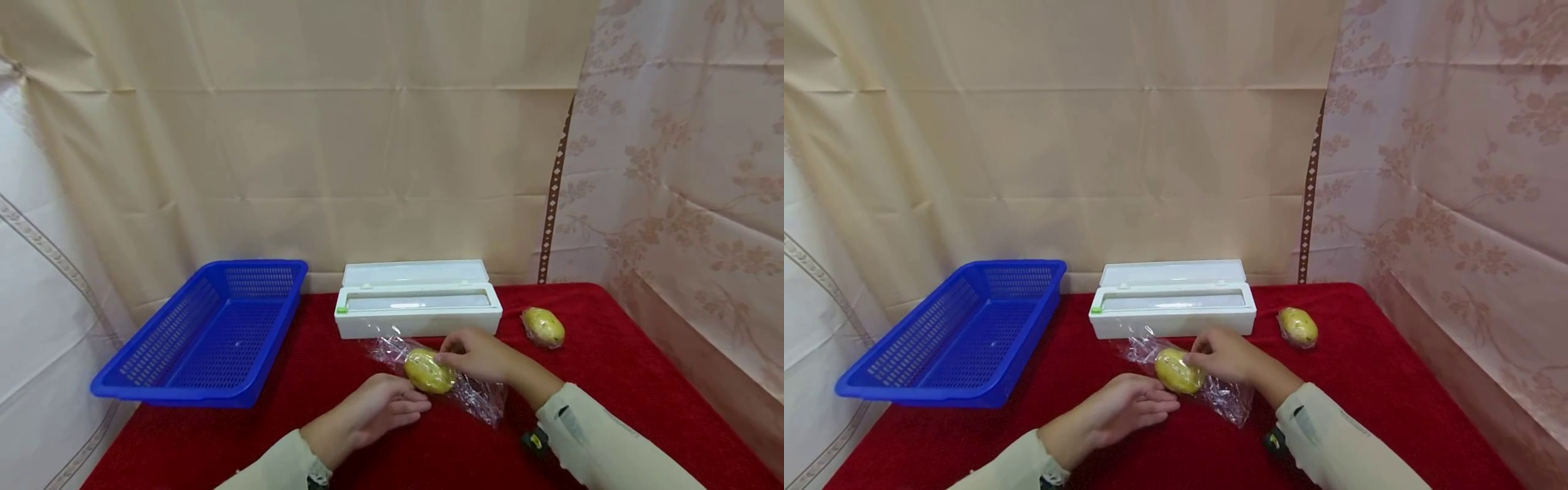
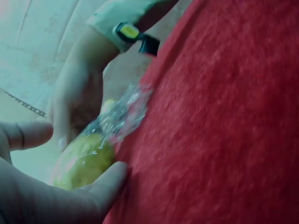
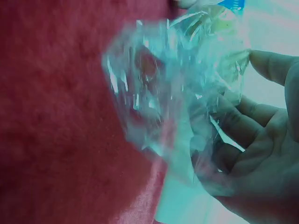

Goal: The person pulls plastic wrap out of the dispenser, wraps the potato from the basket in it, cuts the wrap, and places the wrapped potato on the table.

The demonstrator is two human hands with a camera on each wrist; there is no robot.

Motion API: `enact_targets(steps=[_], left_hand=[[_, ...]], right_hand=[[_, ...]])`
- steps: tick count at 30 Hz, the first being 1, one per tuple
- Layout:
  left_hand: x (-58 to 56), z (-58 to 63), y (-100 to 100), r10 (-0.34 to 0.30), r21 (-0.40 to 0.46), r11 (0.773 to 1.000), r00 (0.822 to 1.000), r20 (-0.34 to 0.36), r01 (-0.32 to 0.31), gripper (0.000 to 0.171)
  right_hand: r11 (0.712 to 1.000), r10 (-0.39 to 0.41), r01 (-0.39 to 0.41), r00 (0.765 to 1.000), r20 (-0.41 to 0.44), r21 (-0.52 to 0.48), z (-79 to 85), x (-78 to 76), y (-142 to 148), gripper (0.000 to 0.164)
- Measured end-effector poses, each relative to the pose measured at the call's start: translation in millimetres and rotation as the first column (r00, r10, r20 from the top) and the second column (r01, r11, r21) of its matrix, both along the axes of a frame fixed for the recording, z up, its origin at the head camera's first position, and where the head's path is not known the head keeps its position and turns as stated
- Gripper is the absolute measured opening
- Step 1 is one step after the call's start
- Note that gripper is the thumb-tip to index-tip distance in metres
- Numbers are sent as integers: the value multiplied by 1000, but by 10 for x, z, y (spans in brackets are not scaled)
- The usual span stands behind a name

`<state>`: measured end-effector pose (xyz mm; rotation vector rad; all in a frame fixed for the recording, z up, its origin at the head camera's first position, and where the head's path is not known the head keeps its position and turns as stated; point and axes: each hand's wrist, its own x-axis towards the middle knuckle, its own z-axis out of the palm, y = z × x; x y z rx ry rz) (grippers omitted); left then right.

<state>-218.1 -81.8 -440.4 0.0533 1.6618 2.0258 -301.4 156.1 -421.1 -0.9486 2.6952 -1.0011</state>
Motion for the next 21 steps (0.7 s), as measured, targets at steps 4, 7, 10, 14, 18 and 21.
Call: enact_targets(steps=[4,7,10,14,18,21], left_hand=[[-7,61,-85,-72,-91,994,995,-63,66,39],[-50,110,-141,-121,-154,982,988,-94,105,40],[-100,144,-202,-162,-209,969,979,-128,133,41],[-156,149,-282,-200,-279,949,963,-180,145,39],[-194,106,-340,-226,-329,932,952,-205,150,34],[-214,61,-359,-239,-339,927,947,-213,158,31]], right_hand=[[998,-41,45,994,96,-40,12,144,36,23],[991,-65,85,980,189,-102,-3,242,49,26],[977,-73,125,957,282,-171,-30,326,48,29],[956,-70,176,915,398,-234,-73,439,22,32],[942,-69,212,881,469,-260,-129,518,-11,35],[937,-63,221,869,492,-271,-170,543,-19,36]])
